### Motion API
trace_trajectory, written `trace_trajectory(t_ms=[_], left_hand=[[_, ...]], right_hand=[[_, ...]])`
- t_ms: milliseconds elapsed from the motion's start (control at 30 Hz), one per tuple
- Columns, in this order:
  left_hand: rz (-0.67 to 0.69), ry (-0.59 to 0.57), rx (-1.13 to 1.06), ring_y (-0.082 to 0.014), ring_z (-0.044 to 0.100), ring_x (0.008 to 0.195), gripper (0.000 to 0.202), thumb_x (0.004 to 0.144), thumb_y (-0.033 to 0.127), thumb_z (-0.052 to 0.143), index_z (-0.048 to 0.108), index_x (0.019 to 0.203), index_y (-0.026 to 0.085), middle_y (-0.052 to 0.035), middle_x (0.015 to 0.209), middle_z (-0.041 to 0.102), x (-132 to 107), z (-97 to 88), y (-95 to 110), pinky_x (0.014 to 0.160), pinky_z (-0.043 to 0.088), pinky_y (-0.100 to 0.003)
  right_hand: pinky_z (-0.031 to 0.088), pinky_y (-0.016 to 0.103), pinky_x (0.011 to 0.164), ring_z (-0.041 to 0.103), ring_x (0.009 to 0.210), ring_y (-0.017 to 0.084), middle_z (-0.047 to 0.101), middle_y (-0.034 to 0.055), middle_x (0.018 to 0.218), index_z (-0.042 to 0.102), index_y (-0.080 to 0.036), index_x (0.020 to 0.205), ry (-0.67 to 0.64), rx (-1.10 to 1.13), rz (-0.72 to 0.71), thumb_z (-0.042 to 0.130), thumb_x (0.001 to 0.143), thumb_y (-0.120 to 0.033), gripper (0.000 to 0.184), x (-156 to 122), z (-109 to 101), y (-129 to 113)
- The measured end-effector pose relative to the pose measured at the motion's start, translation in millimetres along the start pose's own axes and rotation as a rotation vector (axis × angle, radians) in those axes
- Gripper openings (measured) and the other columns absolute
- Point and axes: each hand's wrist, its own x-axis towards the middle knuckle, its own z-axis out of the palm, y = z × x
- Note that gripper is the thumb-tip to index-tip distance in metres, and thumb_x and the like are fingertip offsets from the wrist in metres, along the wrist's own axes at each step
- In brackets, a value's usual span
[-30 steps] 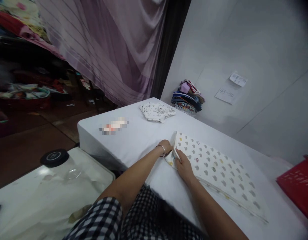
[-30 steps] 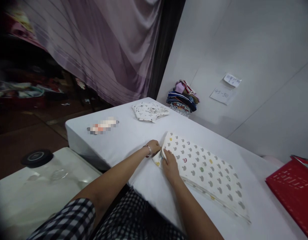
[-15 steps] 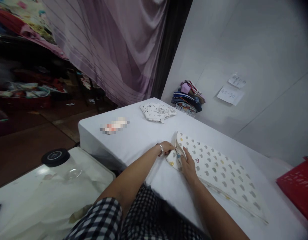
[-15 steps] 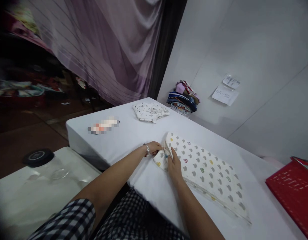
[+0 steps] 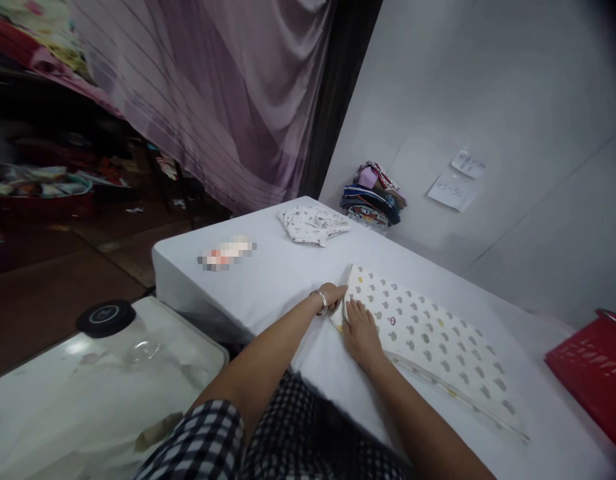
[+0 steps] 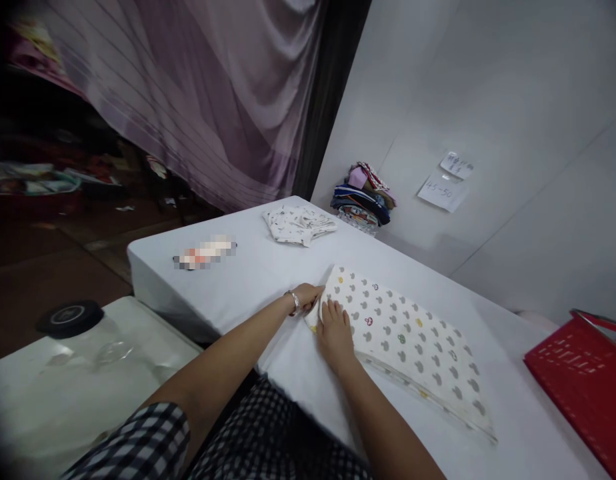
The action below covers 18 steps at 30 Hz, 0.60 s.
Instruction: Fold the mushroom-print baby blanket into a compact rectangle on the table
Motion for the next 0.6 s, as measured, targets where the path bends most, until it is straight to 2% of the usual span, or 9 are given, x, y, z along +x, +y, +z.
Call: trace_trajectory(t_ms=[67, 167, 233, 333, 433, 600], left_hand=[[0.021, 0.029, 0.021, -0.0163, 0.059, 0.053, 0.055, 0.08, 0.06, 0.038, 0.062, 0.065, 0.013, -0.0084, 0.062, 0.065, -1, 0.4, 0, 0.051, 0.042, -0.025], [0.058, 0.085, 0.063, -0.0157, 0.063, 0.068, 0.04, 0.077, 0.05, 0.051, 0.066, 0.075, 0.013, -0.0079, 0.077, 0.069, -1, 3.4, 0, 0.056, 0.042, -0.021], [0.058, 0.106, 0.082, -0.0162, 0.064, 0.076, 0.035, 0.077, 0.046, 0.053, 0.067, 0.081, 0.014, -0.0079, 0.084, 0.07, 1, 6.2, 0, 0.059, 0.043, -0.02], [0.065, 0.136, 0.121, -0.0184, 0.064, 0.081, 0.033, 0.075, 0.044, 0.055, 0.069, 0.082, 0.015, -0.0088, 0.086, 0.07, 3, 10.1, 0, 0.062, 0.043, -0.021], [0.074, 0.158, 0.16, -0.0198, 0.064, 0.081, 0.031, 0.074, 0.042, 0.054, 0.069, 0.079, 0.015, -0.0097, 0.084, 0.07, 4, 12.8, -1, 0.063, 0.044, -0.022], [0.086, 0.202, 0.2, -0.0203, 0.064, 0.083, 0.028, 0.072, 0.038, 0.053, 0.068, 0.08, 0.016, -0.0105, 0.087, 0.07, 0, 14.4, -1, 0.064, 0.043, -0.024]], right_hand=[[0.014, 0.044, 0.109, 0.019, 0.135, 0.024, 0.03, 0.0099, 0.145, 0.034, -0.014, 0.139, -0.009, -0.004, -0.008, 0.037, 0.085, -0.021, 0.054, -1, 0, 1], [0.013, 0.045, 0.109, 0.018, 0.136, 0.024, 0.027, 0.0094, 0.145, 0.034, -0.016, 0.139, -0.057, 0.094, -0.01, 0.041, 0.084, -0.027, 0.056, 1, -4, 7], [0.016, 0.045, 0.109, 0.021, 0.135, 0.024, 0.03, 0.0082, 0.144, 0.04, -0.018, 0.136, -0.105, 0.235, 0.016, 0.043, 0.084, -0.034, 0.054, 7, -12, 14], [0.02, 0.042, 0.109, 0.025, 0.134, 0.021, 0.035, 0.0064, 0.142, 0.046, -0.019, 0.131, -0.041, 0.39, 0.07, 0.037, 0.086, -0.037, 0.049, 24, -23, 25], [0.018, 0.044, 0.109, 0.02, 0.135, 0.022, 0.031, 0.0089, 0.145, 0.042, -0.016, 0.134, 0.052, 0.274, 0.061, 0.033, 0.088, -0.031, 0.049, 40, -22, 30], [0.015, 0.047, 0.108, 0.022, 0.135, 0.025, 0.03, 0.013, 0.144, 0.041, -0.012, 0.134, 0.002, 0.061, 0.055, 0.033, 0.089, -0.027, 0.048, 45, 1, 29]])
